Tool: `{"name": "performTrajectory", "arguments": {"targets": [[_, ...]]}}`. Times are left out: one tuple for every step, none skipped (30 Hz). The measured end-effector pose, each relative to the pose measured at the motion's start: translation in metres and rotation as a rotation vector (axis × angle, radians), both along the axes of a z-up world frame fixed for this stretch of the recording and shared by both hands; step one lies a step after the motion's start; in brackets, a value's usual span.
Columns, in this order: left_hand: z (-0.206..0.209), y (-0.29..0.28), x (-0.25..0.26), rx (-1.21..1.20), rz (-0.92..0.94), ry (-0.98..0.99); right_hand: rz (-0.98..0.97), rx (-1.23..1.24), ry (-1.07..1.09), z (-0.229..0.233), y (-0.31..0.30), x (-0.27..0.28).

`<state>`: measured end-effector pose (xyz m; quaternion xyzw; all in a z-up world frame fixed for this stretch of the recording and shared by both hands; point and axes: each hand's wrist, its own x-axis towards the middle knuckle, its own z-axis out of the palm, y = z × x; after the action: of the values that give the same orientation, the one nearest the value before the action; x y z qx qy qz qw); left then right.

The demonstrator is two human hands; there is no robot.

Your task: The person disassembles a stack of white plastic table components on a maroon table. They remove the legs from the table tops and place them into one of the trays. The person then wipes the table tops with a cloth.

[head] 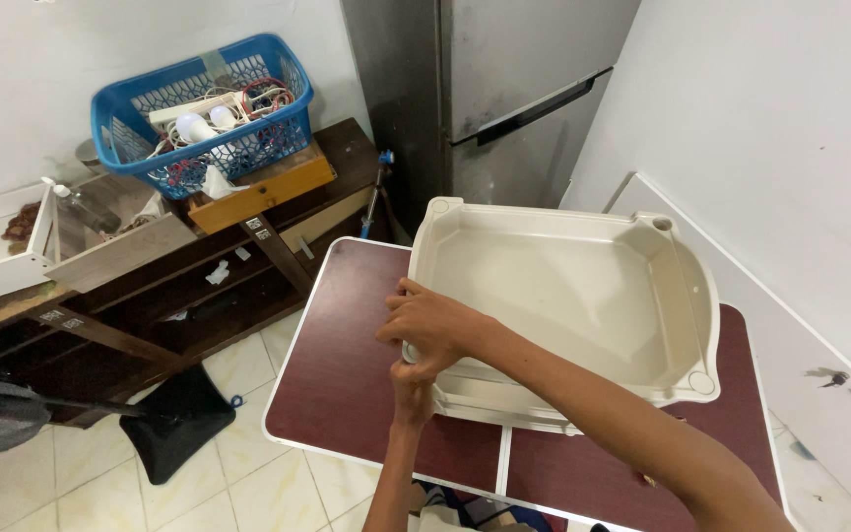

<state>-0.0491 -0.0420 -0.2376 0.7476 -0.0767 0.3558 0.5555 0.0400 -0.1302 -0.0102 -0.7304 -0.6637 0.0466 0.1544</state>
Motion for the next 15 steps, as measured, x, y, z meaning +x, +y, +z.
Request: {"name": "performTrajectory", "arguments": {"targets": [[0.004, 0.001, -0.002, -0.029, -0.024, 0.043, -0.002, -0.010, -0.026, 0.002, 0.000, 0.000], [0.008, 0.002, -0.006, -0.058, -0.048, 0.087, -0.004, -0.020, -0.052, 0.004, 0.001, 0.000], [0.013, 0.003, -0.009, -0.085, -0.074, 0.134, -0.007, 0.002, -0.060, 0.006, 0.000, -0.003], [0.018, 0.002, -0.013, -0.192, -0.097, 0.201, -0.010, 0.024, -0.069, 0.008, -0.001, -0.007], [0.022, 0.004, -0.018, -0.295, -0.122, 0.267, -0.018, 0.049, -0.080, 0.013, -0.003, -0.009], [0.026, 0.006, -0.019, -0.397, -0.143, 0.332, -0.042, 0.117, -0.078, 0.018, -0.007, -0.011], [0.029, 0.008, -0.018, -0.474, -0.191, 0.340, -0.070, 0.182, -0.072, 0.023, -0.015, -0.014], [0.033, 0.011, -0.017, -0.550, -0.239, 0.349, -0.098, 0.248, -0.067, 0.028, -0.024, -0.017], [0.036, 0.016, -0.014, -0.629, -0.284, 0.356, -0.153, 0.288, -0.084, 0.034, -0.035, -0.016], [0.039, 0.021, -0.012, -0.647, -0.294, 0.383, -0.209, 0.329, -0.101, 0.042, -0.050, -0.012], [0.042, 0.025, -0.008, -0.668, -0.300, 0.407, -0.258, 0.366, -0.119, 0.050, -0.068, -0.006], [0.045, 0.030, -0.003, -0.689, -0.306, 0.431, -0.354, 0.387, -0.091, 0.057, -0.086, 0.001], [0.049, 0.034, 0.003, -0.670, -0.277, 0.446, -0.450, 0.407, -0.060, 0.064, -0.106, 0.011], [0.054, 0.039, 0.011, -0.651, -0.249, 0.462, -0.534, 0.388, -0.049, 0.070, -0.124, 0.021], [0.061, 0.045, 0.020, -0.627, -0.220, 0.475, -0.618, 0.373, -0.037, 0.075, -0.141, 0.031]]}}
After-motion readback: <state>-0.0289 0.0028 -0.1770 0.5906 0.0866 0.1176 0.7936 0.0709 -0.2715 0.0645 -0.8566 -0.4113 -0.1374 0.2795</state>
